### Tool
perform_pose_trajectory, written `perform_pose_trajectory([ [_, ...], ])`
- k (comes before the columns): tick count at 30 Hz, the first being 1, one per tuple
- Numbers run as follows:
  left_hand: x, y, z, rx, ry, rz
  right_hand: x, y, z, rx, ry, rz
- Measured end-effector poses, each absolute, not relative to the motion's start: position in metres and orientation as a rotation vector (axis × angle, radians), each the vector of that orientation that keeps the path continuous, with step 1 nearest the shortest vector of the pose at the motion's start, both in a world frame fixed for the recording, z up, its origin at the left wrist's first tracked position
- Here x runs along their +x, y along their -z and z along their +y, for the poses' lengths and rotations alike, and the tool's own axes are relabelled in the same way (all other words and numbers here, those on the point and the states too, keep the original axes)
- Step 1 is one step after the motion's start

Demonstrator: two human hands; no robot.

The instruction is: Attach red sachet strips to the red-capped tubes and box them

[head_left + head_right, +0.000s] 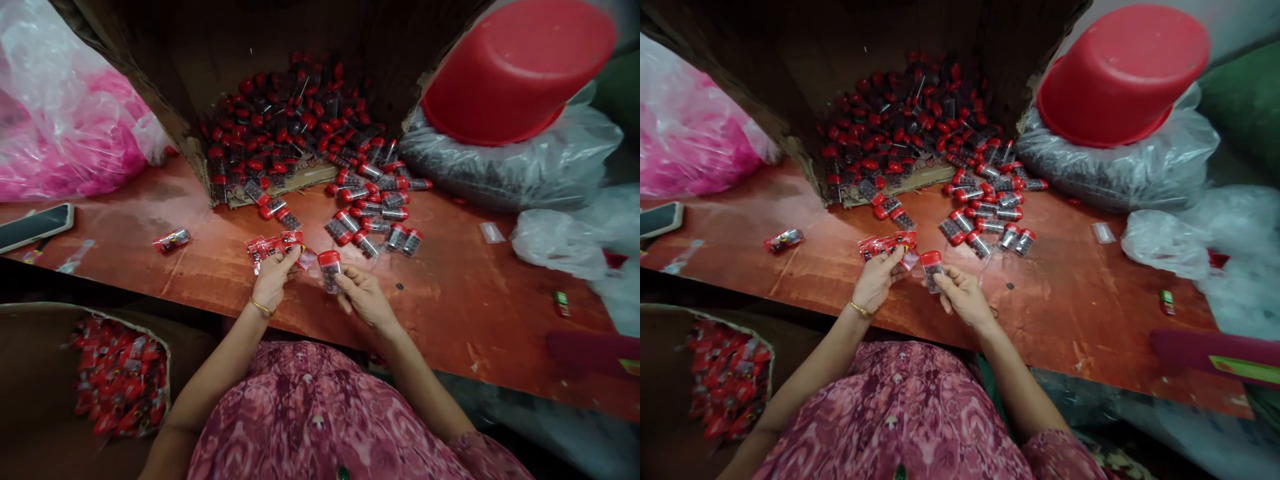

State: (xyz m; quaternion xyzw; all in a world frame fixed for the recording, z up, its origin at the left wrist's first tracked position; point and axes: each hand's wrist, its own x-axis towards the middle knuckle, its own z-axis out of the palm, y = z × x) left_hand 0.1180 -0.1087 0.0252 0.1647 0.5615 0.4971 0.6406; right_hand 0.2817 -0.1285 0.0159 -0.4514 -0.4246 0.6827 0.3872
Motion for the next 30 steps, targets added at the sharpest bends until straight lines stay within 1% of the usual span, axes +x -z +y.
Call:
perform_pose_trajectory([
  [9,0.119,-0.029,-0.113,0.445,-1.095,1.290,0.281,-0.022,-0.133,-1.259,-1.390,-1.351],
  [11,0.118,-0.027,-0.114,0.546,-1.075,1.283,0.280,-0.023,-0.132,-1.269,-1.405,-1.409],
  [15,0.116,-0.025,-0.115,0.778,-1.108,1.290,0.281,-0.026,-0.128,-1.249,-1.573,-1.420],
  [21,0.123,-0.026,-0.117,0.727,-1.172,1.122,0.276,-0.021,-0.122,-1.188,-1.670,-1.319],
  [27,0.129,-0.025,-0.122,0.663,-1.192,1.099,0.264,-0.015,-0.124,-1.233,-1.465,-1.178],
  [30,0.131,-0.023,-0.123,0.596,-1.175,1.085,0.261,-0.012,-0.125,-1.242,-1.452,-1.157],
])
